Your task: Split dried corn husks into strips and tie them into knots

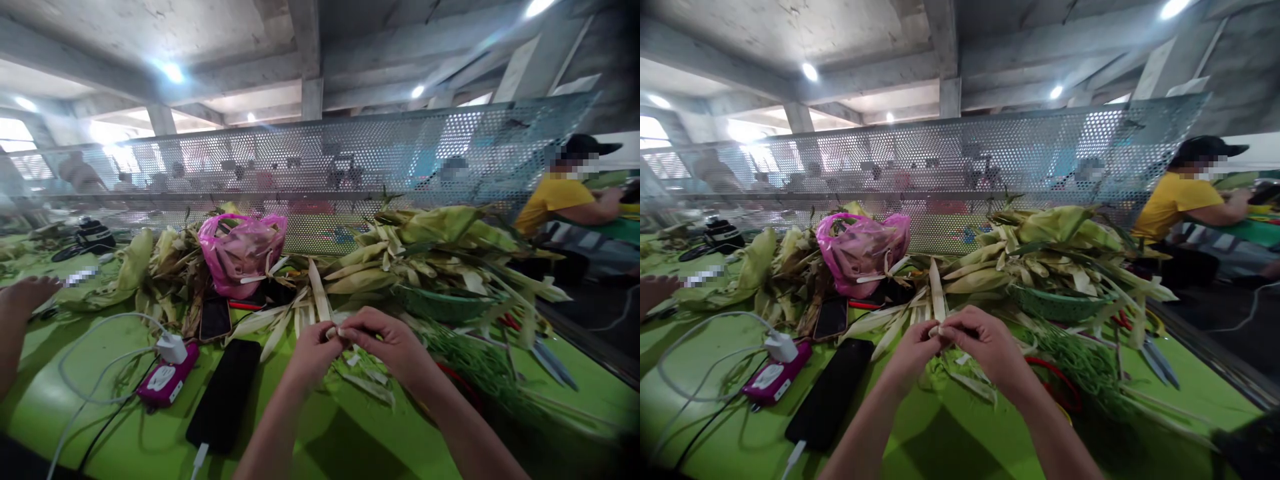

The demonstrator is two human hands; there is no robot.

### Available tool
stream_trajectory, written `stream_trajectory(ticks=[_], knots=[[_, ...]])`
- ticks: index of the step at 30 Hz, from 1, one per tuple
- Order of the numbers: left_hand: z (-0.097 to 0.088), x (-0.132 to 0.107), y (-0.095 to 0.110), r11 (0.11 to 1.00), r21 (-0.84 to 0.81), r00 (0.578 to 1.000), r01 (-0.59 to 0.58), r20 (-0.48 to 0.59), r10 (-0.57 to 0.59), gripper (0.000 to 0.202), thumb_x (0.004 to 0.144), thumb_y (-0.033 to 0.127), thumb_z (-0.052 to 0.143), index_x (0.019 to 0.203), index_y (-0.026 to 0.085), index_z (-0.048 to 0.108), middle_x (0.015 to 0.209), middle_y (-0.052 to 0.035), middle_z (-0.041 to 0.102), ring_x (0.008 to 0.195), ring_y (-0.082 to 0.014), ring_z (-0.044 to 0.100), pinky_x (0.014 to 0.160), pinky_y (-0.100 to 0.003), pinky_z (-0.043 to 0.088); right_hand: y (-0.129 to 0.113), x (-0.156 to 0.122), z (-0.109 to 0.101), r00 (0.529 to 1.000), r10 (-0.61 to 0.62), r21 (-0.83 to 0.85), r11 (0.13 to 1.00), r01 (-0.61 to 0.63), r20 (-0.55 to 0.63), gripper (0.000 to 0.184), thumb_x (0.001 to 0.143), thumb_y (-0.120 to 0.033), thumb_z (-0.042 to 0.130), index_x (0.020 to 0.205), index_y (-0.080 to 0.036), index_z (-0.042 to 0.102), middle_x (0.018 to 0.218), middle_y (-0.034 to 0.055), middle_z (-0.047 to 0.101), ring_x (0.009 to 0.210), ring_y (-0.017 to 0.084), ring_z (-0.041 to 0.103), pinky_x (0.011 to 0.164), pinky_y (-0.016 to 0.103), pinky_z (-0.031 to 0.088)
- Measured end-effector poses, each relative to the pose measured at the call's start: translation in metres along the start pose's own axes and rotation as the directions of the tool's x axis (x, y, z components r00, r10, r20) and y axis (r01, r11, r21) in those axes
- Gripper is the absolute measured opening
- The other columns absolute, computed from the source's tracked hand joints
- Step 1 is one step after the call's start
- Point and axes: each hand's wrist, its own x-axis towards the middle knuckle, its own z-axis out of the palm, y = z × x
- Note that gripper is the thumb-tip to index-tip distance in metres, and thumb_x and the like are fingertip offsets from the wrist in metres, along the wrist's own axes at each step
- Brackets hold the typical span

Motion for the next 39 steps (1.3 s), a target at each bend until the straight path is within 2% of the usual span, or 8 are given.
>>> stream_trajectory(ticks=[4,8,16,21,25,29,35,39], knots=[[-0.002,-0.002,0.002,0.994,0.108,0.999,-0.029,0.042,0.025,0.024,0.074,0.035,0.06,0.065,0.016,0.048,0.058,0.0059,0.036,0.055,-0.0076,0.029,0.052,-0.023,0.021,-0.001,0.001,-0.002,1.0,0.008,-0.052,0.999,-0.007,0.007,0.017,0.085,-0.034,0.061,0.09,-0.021,0.071,0.081,0.0027,0.065,0.074,0.016,0.056,0.067,0.028,0.044],[-0.001,-0.006,0.006,0.98,0.192,0.998,-0.047,0.051,0.037,0.023,0.075,0.031,0.057,0.061,0.018,0.044,0.056,0.0062,0.034,0.054,-0.0076,0.029,0.051,-0.023,0.021,0.0,0.0,-0.002,0.999,0.053,-0.015,0.998,-0.053,-0.003,0.013,0.082,-0.032,0.064,0.081,-0.02,0.067,0.072,0.0002,0.064,0.067,0.014,0.054,0.061,0.025,0.043],[-0.002,-0.01,0.011,0.94,0.318,0.99,-0.127,0.103,0.099,0.017,0.076,0.028,0.054,0.065,0.017,0.047,0.06,0.0054,0.036,0.058,-0.0087,0.031,0.053,-0.022,0.024,0.006,0.0,-0.003,0.999,0.042,-0.013,0.999,-0.042,0.013,0.013,0.079,-0.033,0.067,0.079,-0.02,0.069,0.075,0.0005,0.063,0.072,0.016,0.056,0.067,0.027,0.043],[-0.003,-0.01,0.01,0.911,0.392,0.991,-0.127,0.098,0.096,0.015,0.077,0.027,0.053,0.067,0.017,0.048,0.062,0.0052,0.038,0.059,-0.0089,0.032,0.052,-0.022,0.025,0.003,0.0,-0.001,0.999,-0.022,-0.134,0.991,0.019,-0.024,0.007,0.08,-0.026,0.065,0.078,-0.02,0.069,0.076,0.001,0.062,0.072,0.016,0.058,0.067,0.027,0.043],[-0.004,-0.007,0.006,0.887,0.445,0.992,-0.123,0.086,0.095,0.014,0.077,0.028,0.054,0.069,0.017,0.052,0.061,0.0049,0.042,0.057,-0.0092,0.035,0.052,-0.022,0.026,-0.006,-0.003,-0.003,0.998,-0.044,-0.212,0.976,0.053,0.049,0.014,0.087,-0.022,0.055,0.085,-0.021,0.068,0.082,0.0029,0.063,0.077,0.017,0.059,0.07,0.028,0.044],[-0.005,-0.006,0.005,0.884,0.452,0.992,-0.124,0.079,0.099,0.015,0.077,0.029,0.056,0.07,0.016,0.055,0.062,0.0043,0.044,0.059,-0.0097,0.036,0.053,-0.022,0.027,-0.01,-0.004,-0.004,0.995,-0.075,-0.22,0.971,0.089,0.071,0.018,0.087,-0.018,0.051,0.088,-0.022,0.069,0.087,0.0043,0.063,0.081,0.018,0.059,0.074,0.03,0.046],[-0.005,-0.007,0.007,0.929,0.359,0.994,-0.085,0.089,0.057,0.019,0.077,0.033,0.057,0.074,0.015,0.057,0.063,0.0038,0.044,0.058,-0.0092,0.035,0.052,-0.021,0.026,-0.006,-0.003,0.001,0.995,-0.092,-0.203,0.975,0.085,-0.025,0.011,0.083,-0.02,0.058,0.087,-0.023,0.067,0.085,0.0034,0.065,0.08,0.018,0.06,0.073,0.03,0.047],[-0.006,-0.008,0.007,0.901,0.421,0.993,-0.103,0.091,0.071,0.018,0.076,0.031,0.058,0.067,0.016,0.052,0.06,0.0049,0.04,0.056,-0.009,0.033,0.051,-0.022,0.025,-0.005,-0.004,0.0,0.995,-0.103,-0.23,0.968,0.097,-0.01,0.009,0.08,-0.018,0.06,0.08,-0.022,0.068,0.08,0.0019,0.064,0.076,0.017,0.06,0.069,0.028,0.046]])
